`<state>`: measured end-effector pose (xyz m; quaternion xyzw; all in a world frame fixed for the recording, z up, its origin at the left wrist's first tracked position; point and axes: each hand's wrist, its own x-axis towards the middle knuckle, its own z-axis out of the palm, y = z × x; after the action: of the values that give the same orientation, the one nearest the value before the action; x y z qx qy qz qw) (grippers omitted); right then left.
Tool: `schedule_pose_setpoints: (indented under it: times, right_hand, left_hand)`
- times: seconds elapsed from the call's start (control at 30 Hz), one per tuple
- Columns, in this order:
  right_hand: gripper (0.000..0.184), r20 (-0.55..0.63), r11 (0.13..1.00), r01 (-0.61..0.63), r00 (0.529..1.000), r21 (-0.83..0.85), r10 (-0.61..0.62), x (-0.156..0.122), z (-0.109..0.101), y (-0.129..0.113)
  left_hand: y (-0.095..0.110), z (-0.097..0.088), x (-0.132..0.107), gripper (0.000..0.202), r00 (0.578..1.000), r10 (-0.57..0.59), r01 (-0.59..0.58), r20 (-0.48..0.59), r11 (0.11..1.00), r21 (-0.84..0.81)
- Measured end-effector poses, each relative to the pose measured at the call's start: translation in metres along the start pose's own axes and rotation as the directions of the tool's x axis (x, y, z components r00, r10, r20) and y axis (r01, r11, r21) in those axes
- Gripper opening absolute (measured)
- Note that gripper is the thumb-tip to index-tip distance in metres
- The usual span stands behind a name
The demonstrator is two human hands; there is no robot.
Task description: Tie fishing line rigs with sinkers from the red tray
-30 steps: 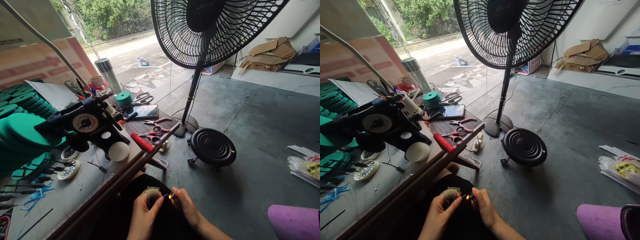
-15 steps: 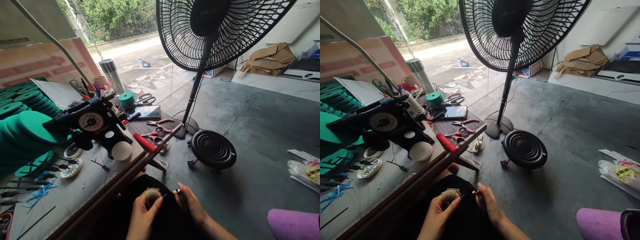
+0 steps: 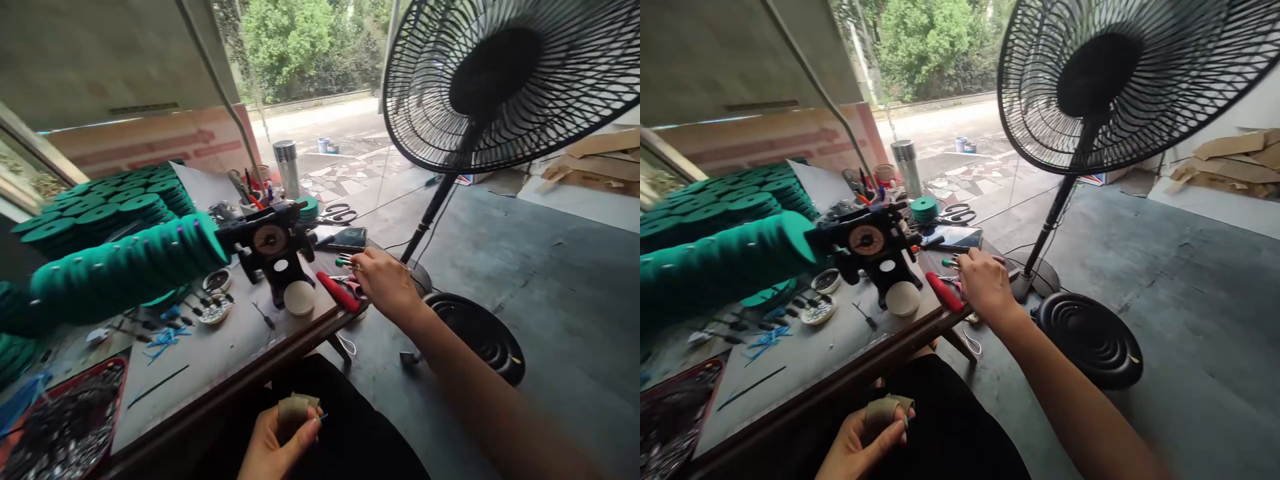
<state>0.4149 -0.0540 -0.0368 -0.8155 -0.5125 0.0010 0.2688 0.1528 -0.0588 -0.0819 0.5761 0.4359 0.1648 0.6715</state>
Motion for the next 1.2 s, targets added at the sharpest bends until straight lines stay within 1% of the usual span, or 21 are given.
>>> schedule_pose_setpoints:
  times: [0.07,0.1,0.13,0.2,0.23,0.27,0.3,0.33,0.37,0.43,0.47,0.5,0.53,0.57,0.63,0.73,0.9,0.97,1.07,1.13,1.2]
  right_hand:
    - [0.016,0.011,0.999,0.043,0.999,-0.002,-0.043,0.009,0.008,-0.011]
    - [0.016,0.009,0.998,0.063,0.998,-0.009,-0.063,0.005,0.012,-0.016]
    - [0.017,-0.008,0.997,0.081,0.997,0.000,-0.081,-0.003,0.015,-0.022]
    - [0.021,-0.058,0.992,0.111,0.992,0.055,-0.108,-0.034,0.021,-0.033]
    - [0.022,-0.119,0.970,0.155,0.984,0.187,-0.134,-0.054,0.025,-0.039]
    - [0.020,-0.101,0.916,0.206,0.978,0.344,-0.183,-0.075,0.030,-0.046]
    - [0.017,0.037,0.837,0.230,0.958,0.497,-0.285,-0.096,0.036,-0.054]
    - [0.016,0.180,0.767,0.177,0.917,0.617,-0.357,-0.116,0.043,-0.062]
    - [0.018,0.290,0.712,0.078,0.878,0.698,-0.381,-0.133,0.051,-0.070]
    - [0.026,0.453,0.611,-0.176,0.827,0.772,-0.334,-0.156,0.065,-0.085]
    - [0.029,0.510,0.562,-0.287,0.810,0.776,-0.290,-0.163,0.071,-0.091]
    - [0.031,0.550,0.515,-0.372,0.798,0.772,-0.248,-0.166,0.075,-0.096]
    - [0.033,0.574,0.478,-0.426,0.789,0.768,-0.219,-0.168,0.078,-0.100]
    - [0.033,0.584,0.454,-0.452,0.786,0.768,-0.204,-0.168,0.079,-0.102]
    - [0.032,0.573,0.439,-0.449,0.793,0.779,-0.207,-0.166,0.079,-0.104]
    - [0.029,0.555,0.455,-0.418,0.802,0.786,-0.221,-0.165,0.079,-0.104]
    - [0.032,0.540,0.479,-0.407,0.822,0.778,-0.180,-0.166,0.080,-0.107]
    - [0.033,0.533,0.494,-0.399,0.830,0.772,-0.163,-0.166,0.080,-0.108]
    - [0.032,0.518,0.523,-0.364,0.836,0.771,-0.180,-0.165,0.081,-0.107]
    - [0.030,0.506,0.534,-0.342,0.840,0.774,-0.195,-0.165,0.083,-0.107]
    - [0.030,0.496,0.536,-0.328,0.844,0.778,-0.204,-0.166,0.084,-0.106]
  left_hand:
    - [-0.005,-0.014,-0.011,0.029,0.998,-0.003,0.000,-0.059,0.999,-0.041]
    - [-0.009,-0.020,-0.016,0.029,0.997,-0.006,0.001,-0.083,0.998,-0.058]
    - [-0.014,-0.025,-0.021,0.030,0.995,-0.007,0.000,-0.104,0.998,-0.070]
    - [-0.023,-0.031,-0.030,0.031,0.988,0.003,-0.016,-0.152,0.996,-0.088]
    - [-0.027,-0.033,-0.034,0.032,0.983,0.013,-0.031,-0.184,0.995,-0.099]
    - [-0.031,-0.035,-0.037,0.033,0.976,0.021,-0.046,-0.216,0.993,-0.111]
    - [-0.033,-0.036,-0.040,0.034,0.970,0.025,-0.057,-0.242,0.990,-0.126]
    - [-0.035,-0.036,-0.043,0.034,0.967,0.023,-0.062,-0.255,0.988,-0.144]
    - [-0.036,-0.037,-0.045,0.033,0.965,0.015,-0.061,-0.261,0.984,-0.166]
    - [-0.037,-0.038,-0.050,0.033,0.967,-0.010,-0.047,-0.255,0.975,-0.216]
    - [-0.038,-0.038,-0.052,0.033,0.966,-0.022,-0.042,-0.259,0.971,-0.236]
    - [-0.038,-0.039,-0.053,0.034,0.963,-0.035,-0.035,-0.266,0.967,-0.253]
    - [-0.039,-0.039,-0.054,0.035,0.959,-0.048,-0.029,-0.280,0.964,-0.265]
    - [-0.040,-0.039,-0.055,0.037,0.955,-0.061,-0.022,-0.290,0.962,-0.274]
    - [-0.041,-0.039,-0.057,0.040,0.951,-0.078,-0.012,-0.299,0.957,-0.290]
    - [-0.042,-0.040,-0.057,0.044,0.951,-0.081,-0.015,-0.297,0.951,-0.307]
    - [-0.044,-0.041,-0.057,0.039,0.957,-0.068,-0.023,-0.283,0.952,-0.306]
    - [-0.046,-0.042,-0.057,0.041,0.953,-0.033,-0.050,-0.300,0.963,-0.266]
    - [-0.048,-0.043,-0.058,0.045,0.938,0.056,-0.110,-0.341,0.984,-0.141]
    - [-0.049,-0.044,-0.059,0.042,0.939,0.093,-0.119,-0.330,0.991,-0.060]
    - [-0.047,-0.043,-0.059,0.038,0.951,0.077,-0.094,-0.299,0.995,-0.041]
